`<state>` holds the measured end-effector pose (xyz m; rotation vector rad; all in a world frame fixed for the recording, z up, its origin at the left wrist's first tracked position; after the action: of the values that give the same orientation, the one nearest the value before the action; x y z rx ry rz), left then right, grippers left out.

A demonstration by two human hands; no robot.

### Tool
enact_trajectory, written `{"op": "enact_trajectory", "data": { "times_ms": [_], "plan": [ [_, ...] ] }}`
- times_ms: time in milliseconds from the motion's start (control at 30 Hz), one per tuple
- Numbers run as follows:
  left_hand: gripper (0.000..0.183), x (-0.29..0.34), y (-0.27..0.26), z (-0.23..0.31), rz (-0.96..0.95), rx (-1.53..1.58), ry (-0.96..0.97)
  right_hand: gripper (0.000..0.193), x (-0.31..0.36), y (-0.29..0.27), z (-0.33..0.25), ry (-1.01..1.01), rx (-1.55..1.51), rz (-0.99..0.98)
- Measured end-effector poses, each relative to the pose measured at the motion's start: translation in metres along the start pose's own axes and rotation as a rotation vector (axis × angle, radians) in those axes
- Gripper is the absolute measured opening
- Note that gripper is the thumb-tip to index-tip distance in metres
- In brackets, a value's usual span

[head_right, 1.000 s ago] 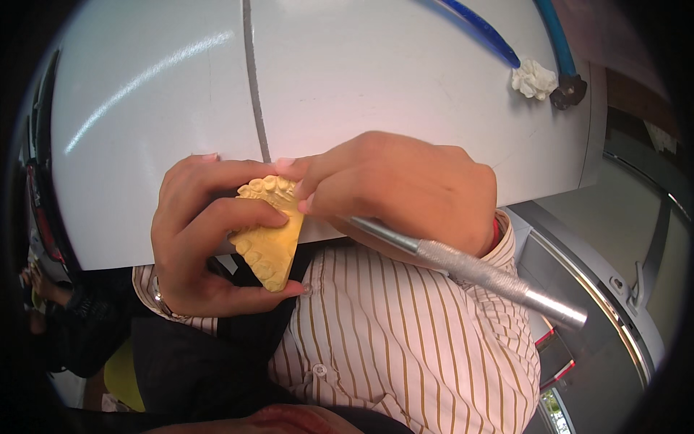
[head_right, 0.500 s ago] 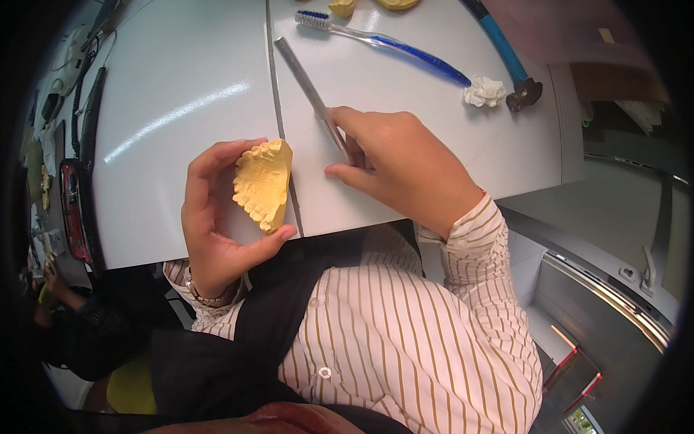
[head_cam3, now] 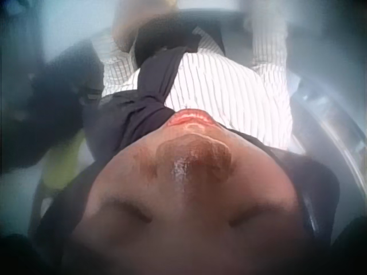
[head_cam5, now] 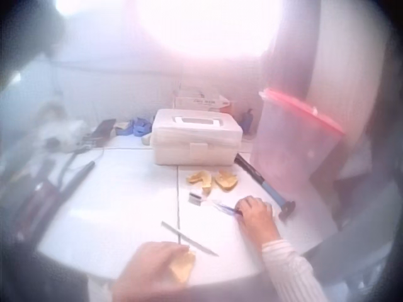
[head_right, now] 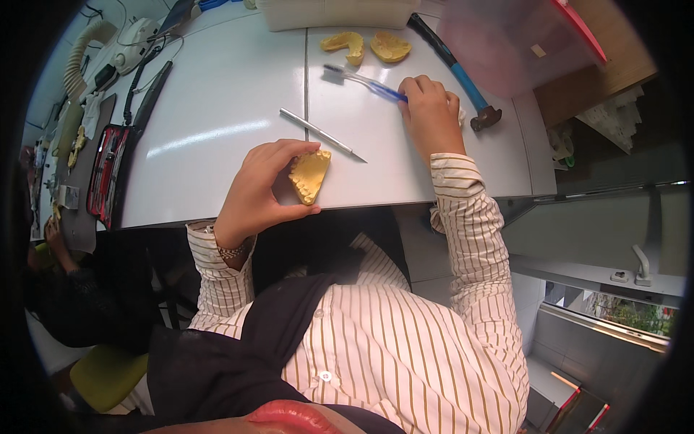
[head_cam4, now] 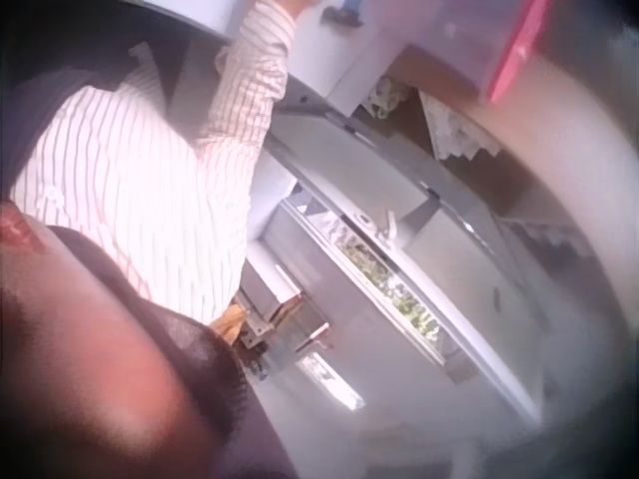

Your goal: The person carves a yellow dental mold using a metal sculpting tool, carefully shaping the surface and edges. They periodically switch to a toothbrush to clean debris from the mold before resuming carving with the tool.

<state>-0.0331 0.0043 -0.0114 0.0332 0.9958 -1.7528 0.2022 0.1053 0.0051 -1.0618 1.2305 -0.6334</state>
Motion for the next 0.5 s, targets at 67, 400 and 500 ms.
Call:
{"op": "enact_trajectory", "data": {
  "times_ms": [67,400,500],
  "plan": [
    [0.074,0.003,-0.001,-0.002,-0.037,-0.046,-0.002,0.011,-0.005,-0.002,-0.009,0.056,-0.045,-0.139],
    [0.07,0.004,-0.005,-0.006,-0.055,-0.056,-0.038,0.015,0.037,-0.05,-0.035,-0.176,-0.232,-0.005],
    [0.069,0.003,-0.005,-0.009,-0.049,-0.011,-0.013,0.015,0.044,-0.044,-0.032,-0.174,-0.167,-0.044]
  ]
}}
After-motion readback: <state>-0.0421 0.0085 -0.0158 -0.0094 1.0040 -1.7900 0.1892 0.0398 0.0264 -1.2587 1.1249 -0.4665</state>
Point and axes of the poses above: each hand's wrist, its own x-axis away from the middle knuckle, its own y-axis out of the palm, z = x × y, the point moved 5 cm from there along -x, towards the middle knuckle, and after that the axes turned 10 degrees about y, right-handed, at the moved point
